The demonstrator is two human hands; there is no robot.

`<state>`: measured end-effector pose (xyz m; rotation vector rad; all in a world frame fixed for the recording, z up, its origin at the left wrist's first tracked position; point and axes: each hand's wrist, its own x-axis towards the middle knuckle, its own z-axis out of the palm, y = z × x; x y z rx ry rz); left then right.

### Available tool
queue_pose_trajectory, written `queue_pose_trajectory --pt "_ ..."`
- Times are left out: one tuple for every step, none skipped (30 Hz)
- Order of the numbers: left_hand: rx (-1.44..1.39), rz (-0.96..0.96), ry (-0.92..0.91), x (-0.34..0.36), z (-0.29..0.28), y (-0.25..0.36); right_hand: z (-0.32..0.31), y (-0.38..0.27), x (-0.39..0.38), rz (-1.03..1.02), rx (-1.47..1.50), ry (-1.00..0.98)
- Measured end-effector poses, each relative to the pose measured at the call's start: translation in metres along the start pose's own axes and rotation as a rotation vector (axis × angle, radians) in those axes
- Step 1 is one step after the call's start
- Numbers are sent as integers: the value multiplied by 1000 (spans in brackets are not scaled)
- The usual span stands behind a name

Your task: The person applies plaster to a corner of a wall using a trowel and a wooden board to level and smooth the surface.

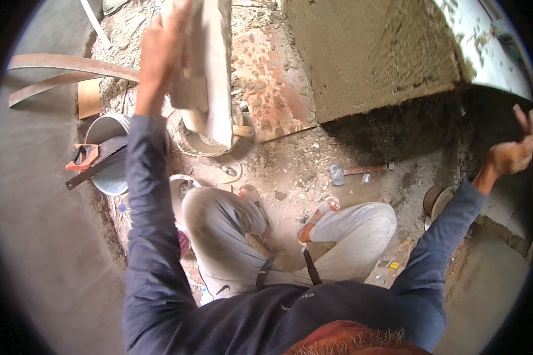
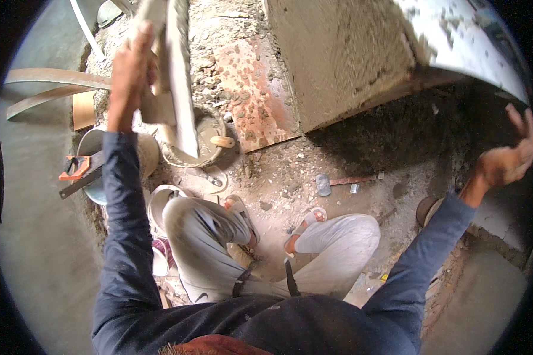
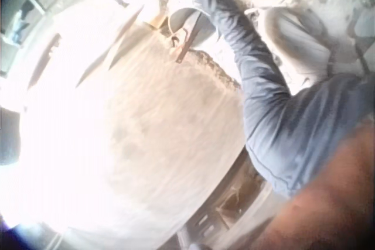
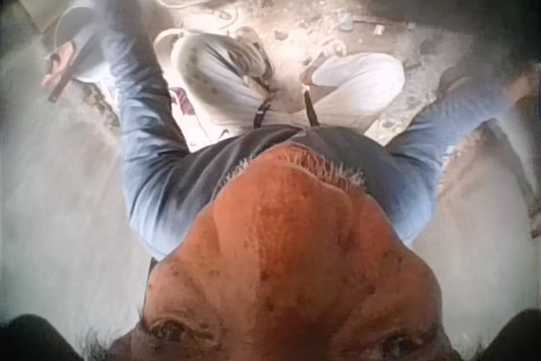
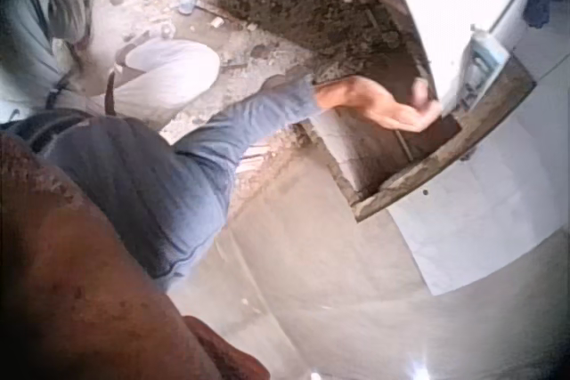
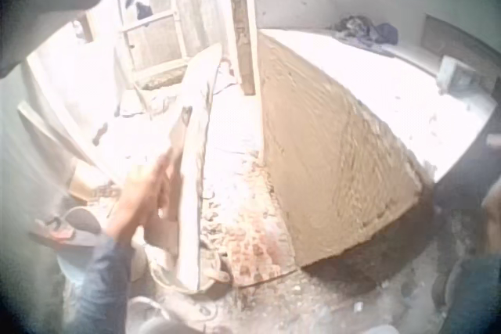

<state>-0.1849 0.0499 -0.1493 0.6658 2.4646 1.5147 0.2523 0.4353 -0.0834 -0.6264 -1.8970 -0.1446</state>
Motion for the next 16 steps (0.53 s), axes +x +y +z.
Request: queue_pose_trajectory --pt "-80 -39 -22 -6 1 2 -4 -6 -12 64 58 -52" --pt "-99 -67 0 -10 -2 -4 -10 -5 -26 235 139 -129" --pt "-155 -108 -56 -15 -7 3 -19 11 -41 313 184 -236" --pt "-166 -174 -55 -21 -9 6 -28 18 -56 380 140 -325" --pt "-171 -242 -50 -28 -14 11 -38 29 -75 431 158 -457" --pt "-150 -267 -83 -32 -22 16 -55 31 -91 607 109 -619" --pt "-131 -293 -111 -36 -31 21 -70 19 -96 736 1 -841" --pt "-99 -360 -146 -42 -43 25 -88 14 -104 569 -36 -1039" --pt "-51 -373 -194 -49 -58 37 -106 2 -112 501 -174 -1202" --pt "29 -389 -210 -55 -72 31 -134 23 -144 447 -233 -1323" --pt "122 -404 -218 -65 -89 17 -145 -1 -129 521 -304 -1591" --pt "251 -331 -213 -83 -105 1 -157 -30 -107 547 -399 -1859" --pt "397 -248 -225 -94 -126 1 -189 -5 -144 530 -313 -1908" --pt "462 -253 -294 -104 -148 4 -220 21 -182 512 -224 -1956" --pt "540 -261 -351 -122 -169 12 -234 -2 -175 532 -178 -1922" --pt "581 -390 -430 -139 -191 27 -252 -26 -162 553 -143 -1887"
